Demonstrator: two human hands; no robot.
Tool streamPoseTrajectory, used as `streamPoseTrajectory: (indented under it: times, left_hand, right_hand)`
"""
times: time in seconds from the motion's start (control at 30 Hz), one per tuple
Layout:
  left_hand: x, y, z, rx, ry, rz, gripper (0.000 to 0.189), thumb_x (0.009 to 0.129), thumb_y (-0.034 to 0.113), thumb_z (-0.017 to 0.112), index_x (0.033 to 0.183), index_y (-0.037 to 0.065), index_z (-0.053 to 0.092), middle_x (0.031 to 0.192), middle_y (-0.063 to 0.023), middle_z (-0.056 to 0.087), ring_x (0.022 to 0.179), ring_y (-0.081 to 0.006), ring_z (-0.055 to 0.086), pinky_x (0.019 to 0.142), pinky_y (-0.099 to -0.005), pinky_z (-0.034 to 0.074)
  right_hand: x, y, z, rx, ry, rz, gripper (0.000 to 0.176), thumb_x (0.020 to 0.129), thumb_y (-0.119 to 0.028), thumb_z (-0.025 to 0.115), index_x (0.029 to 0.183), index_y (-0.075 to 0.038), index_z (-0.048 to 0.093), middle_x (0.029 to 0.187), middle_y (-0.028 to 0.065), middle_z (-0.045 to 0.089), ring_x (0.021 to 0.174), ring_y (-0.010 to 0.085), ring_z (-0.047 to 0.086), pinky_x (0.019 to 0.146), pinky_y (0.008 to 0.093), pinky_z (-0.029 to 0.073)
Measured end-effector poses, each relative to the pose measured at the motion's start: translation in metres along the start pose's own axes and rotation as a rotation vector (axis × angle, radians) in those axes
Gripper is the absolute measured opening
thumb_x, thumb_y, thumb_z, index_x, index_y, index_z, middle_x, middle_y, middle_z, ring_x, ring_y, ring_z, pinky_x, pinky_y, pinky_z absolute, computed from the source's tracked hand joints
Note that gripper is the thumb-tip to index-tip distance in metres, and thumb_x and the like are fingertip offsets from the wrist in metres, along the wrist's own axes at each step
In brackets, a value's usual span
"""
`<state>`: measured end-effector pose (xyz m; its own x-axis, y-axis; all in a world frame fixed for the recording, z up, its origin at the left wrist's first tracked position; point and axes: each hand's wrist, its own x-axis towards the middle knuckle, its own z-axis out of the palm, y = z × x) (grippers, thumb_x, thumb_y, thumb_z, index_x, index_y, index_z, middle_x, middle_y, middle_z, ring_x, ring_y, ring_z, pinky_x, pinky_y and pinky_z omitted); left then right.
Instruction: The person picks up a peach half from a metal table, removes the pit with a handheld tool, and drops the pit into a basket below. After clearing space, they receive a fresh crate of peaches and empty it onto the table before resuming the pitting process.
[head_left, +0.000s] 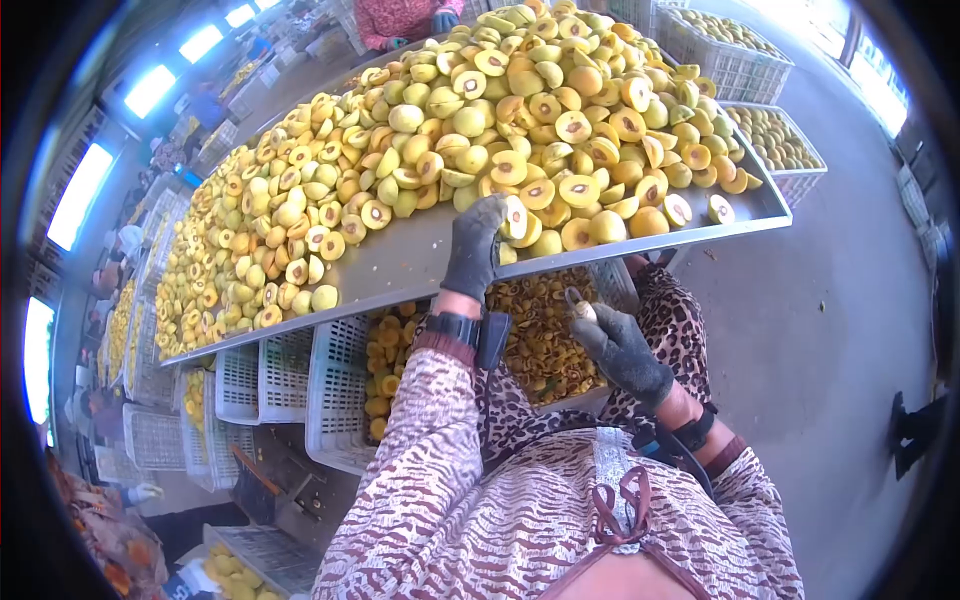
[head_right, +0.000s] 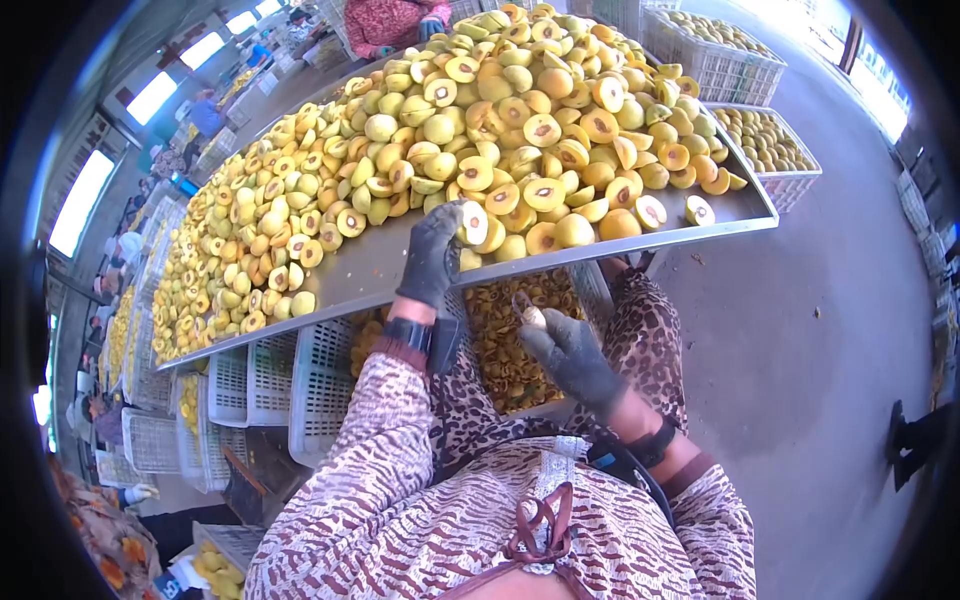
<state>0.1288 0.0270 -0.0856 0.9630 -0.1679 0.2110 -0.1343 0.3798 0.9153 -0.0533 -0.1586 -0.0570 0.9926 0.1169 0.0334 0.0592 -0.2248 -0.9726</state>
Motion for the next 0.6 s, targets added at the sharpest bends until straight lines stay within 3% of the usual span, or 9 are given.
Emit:
streamPoseTrajectory:
  times: [0.13,0.2,0.23,0.27,0.33,0.4,0.47,0.53,0.6]
  left_hand:
    - [-0.055,0.044,0.02,-0.201,-0.052,-0.059,0.037,0.097,0.019,0.057,0.122,-0.008,0.058,0.113,-0.007,0.065,0.103,-0.0171,0.063,0.091,-0.0301,0.051]
    - [-0.075,0.055,0.027,-0.222,-0.085,0.004,0.039,0.099,0.02,0.054,0.127,-0.007,0.056,0.12,-0.0123,0.063,0.109,-0.0176,0.061,0.097,-0.031,0.048]
    - [-0.084,0.065,0.032,0.312,-0.139,0.258,0.041,0.099,0.02,0.051,0.13,-0.007,0.054,0.125,-0.0151,0.061,0.115,-0.0195,0.058,0.102,-0.0328,0.045]
    - [-0.089,0.064,0.033,0.315,-0.139,0.253,0.041,0.099,0.02,0.051,0.13,-0.007,0.054,0.125,-0.0151,0.061,0.115,-0.0195,0.058,0.102,-0.0328,0.045]
    - [-0.095,0.059,0.04,-0.337,-0.115,0.011,0.044,0.098,0.02,0.053,0.133,-0.007,0.051,0.131,-0.0156,0.058,0.119,-0.0217,0.056,0.105,-0.0337,0.042]
    - [-0.097,0.06,0.044,-0.369,-0.162,0.017,0.046,0.098,0.019,0.053,0.136,-0.006,0.048,0.134,-0.0157,0.056,0.121,-0.0227,0.055,0.106,-0.0337,0.041]
    - [-0.1,0.06,0.047,-0.279,-0.149,0.021,0.048,0.101,0.027,0.051,0.136,-0.006,0.048,0.133,-0.0156,0.056,0.122,-0.0225,0.054,0.106,-0.0343,0.042]
    - [-0.104,0.057,0.05,-0.322,-0.126,-0.052,0.05,0.102,0.031,0.049,0.136,-0.005,0.047,0.132,-0.0152,0.056,0.121,-0.0229,0.054,0.105,-0.0349,0.042]
    - [-0.107,0.04,0.048,-0.361,-0.097,-0.119,0.052,0.103,0.035,0.046,0.137,-0.004,0.047,0.132,-0.0148,0.056,0.121,-0.0234,0.054,0.104,-0.0355,0.043]
  right_hand:
    - [0.021,-0.004,0.019,-0.009,0.055,-0.14,0.024,0.095,-0.019,0.059,0.083,0.001,0.055,0.064,0.0075,0.05,0.061,0.011,0.045,0.054,0.0346,0.039]
    - [0.027,-0.022,0.029,-0.024,0.109,-0.126,0.023,0.095,-0.017,0.06,0.084,0.002,0.055,0.064,0.0108,0.054,0.061,0.012,0.046,0.055,0.0356,0.04]
    - [0.03,-0.026,0.036,0.025,0.176,-0.198,0.022,0.094,-0.017,0.06,0.085,0.003,0.055,0.064,0.0136,0.056,0.059,0.0138,0.048,0.055,0.0364,0.042]
    - [0.031,-0.025,0.038,0.029,0.176,-0.195,0.022,0.094,-0.017,0.06,0.085,0.003,0.055,0.064,0.0136,0.056,0.059,0.0138,0.048,0.055,0.0364,0.042]
    - [0.032,-0.022,0.038,0.017,0.12,-0.09,0.023,0.098,-0.022,0.055,0.088,-0.001,0.057,0.067,-0.0022,0.05,0.064,0.0053,0.043,0.055,0.0262,0.037]
    - [0.031,-0.019,0.035,0.185,0.124,-0.059,0.023,0.098,-0.025,0.055,0.088,-0.005,0.057,0.065,-0.0034,0.048,0.056,0.0039,0.041,0.048,0.0232,0.034]
    - [0.023,-0.036,0.02,0.725,-0.107,0.307,0.024,0.099,-0.03,0.054,0.09,-0.008,0.057,0.062,-0.0052,0.045,0.047,0.0031,0.037,0.04,0.0207,0.029]
    - [0.021,-0.037,0.022,0.681,-0.078,0.303,0.025,0.099,-0.034,0.054,0.091,-0.01,0.055,0.061,-0.0058,0.043,0.04,0.0038,0.035,0.034,0.0207,0.025]
    - [0.021,-0.031,0.024,0.392,-0.013,0.22,0.024,0.097,-0.023,0.057,0.091,0.0,0.061,0.069,-0.0026,0.053,0.061,0.0052,0.045,0.052,0.0243,0.037]
